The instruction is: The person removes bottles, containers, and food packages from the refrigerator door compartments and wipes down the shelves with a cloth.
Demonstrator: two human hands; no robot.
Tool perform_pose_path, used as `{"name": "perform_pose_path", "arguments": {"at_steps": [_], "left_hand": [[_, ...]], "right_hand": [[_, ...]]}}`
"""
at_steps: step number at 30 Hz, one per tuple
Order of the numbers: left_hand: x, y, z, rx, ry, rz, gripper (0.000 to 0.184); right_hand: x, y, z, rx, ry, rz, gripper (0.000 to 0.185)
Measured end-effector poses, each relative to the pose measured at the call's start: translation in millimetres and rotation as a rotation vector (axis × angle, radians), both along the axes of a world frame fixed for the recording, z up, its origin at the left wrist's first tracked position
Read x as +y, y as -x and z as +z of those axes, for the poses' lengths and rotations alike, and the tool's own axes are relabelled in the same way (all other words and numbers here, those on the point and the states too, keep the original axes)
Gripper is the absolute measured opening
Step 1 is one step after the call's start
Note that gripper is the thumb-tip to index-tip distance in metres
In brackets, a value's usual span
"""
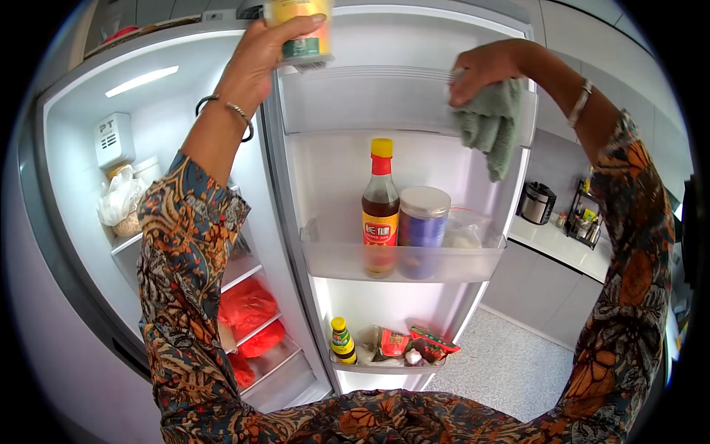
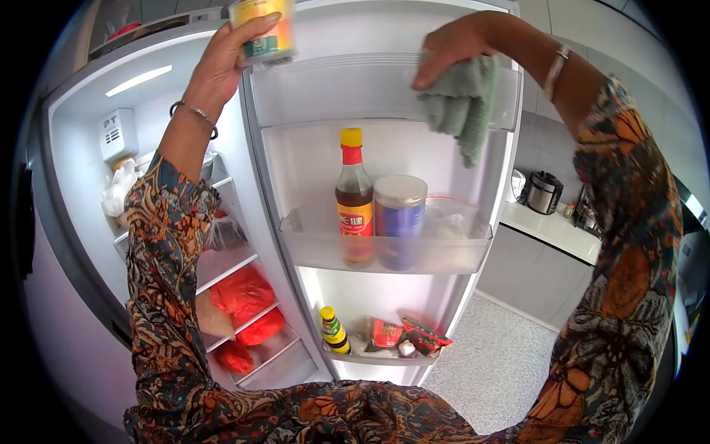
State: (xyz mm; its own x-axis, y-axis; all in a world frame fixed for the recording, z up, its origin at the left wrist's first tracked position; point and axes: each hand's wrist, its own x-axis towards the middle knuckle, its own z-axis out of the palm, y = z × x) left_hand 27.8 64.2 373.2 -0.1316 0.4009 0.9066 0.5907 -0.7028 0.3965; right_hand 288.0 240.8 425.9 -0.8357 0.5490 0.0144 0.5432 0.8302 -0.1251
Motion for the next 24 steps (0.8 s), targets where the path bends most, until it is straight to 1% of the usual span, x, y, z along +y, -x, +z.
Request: {"name": "perform_pose_path", "arguments": {"at_steps": [2, 3, 6, 9, 12, 15, 18, 21, 22, 24], "left_hand": [[8, -5, 4, 0.005, 0.078, 0.073, 0.047], [12, -6, 6, 0.007, 0.119, 0.108, 0.047], [31, 6, 24, -0.073, 0.304, 0.107, 0.05], [43, 8, 33, -0.161, 0.398, 0.045, 0.05], [53, 13, 35, -0.196, 0.394, 0.018, 0.048], [46, 5, 35, -0.243, 0.477, -0.012, 0.044], [44, 2, 34, -0.283, 0.58, -0.001, 0.041], [52, 10, 38, -0.217, 0.703, -0.029, 0.041], [57, 12, 38, -0.178, 0.656, 0.035, 0.039], [58, 14, 35, -0.189, 0.703, 0.083, 0.035]], "right_hand": [[10, -22, -4, 0.057, -0.065, -0.011, 0.062], [17, -30, -7, 0.089, -0.057, 0.027, 0.062], [28, -44, -13, 0.193, -0.062, 0.141, 0.063], [24, -45, -16, 0.199, -0.067, 0.144, 0.059], [23, -45, -18, 0.207, -0.054, 0.17, 0.059], [25, -46, -20, 0.223, -0.167, 0.168, 0.065], [35, -47, -24, 0.318, -0.275, 0.192, 0.072], [36, -44, -22, 0.261, -0.255, 0.197, 0.077], [30, -45, -22, 0.27, -0.286, 0.149, 0.077], [32, -45, -27, 0.306, -0.316, 0.155, 0.077]]}}
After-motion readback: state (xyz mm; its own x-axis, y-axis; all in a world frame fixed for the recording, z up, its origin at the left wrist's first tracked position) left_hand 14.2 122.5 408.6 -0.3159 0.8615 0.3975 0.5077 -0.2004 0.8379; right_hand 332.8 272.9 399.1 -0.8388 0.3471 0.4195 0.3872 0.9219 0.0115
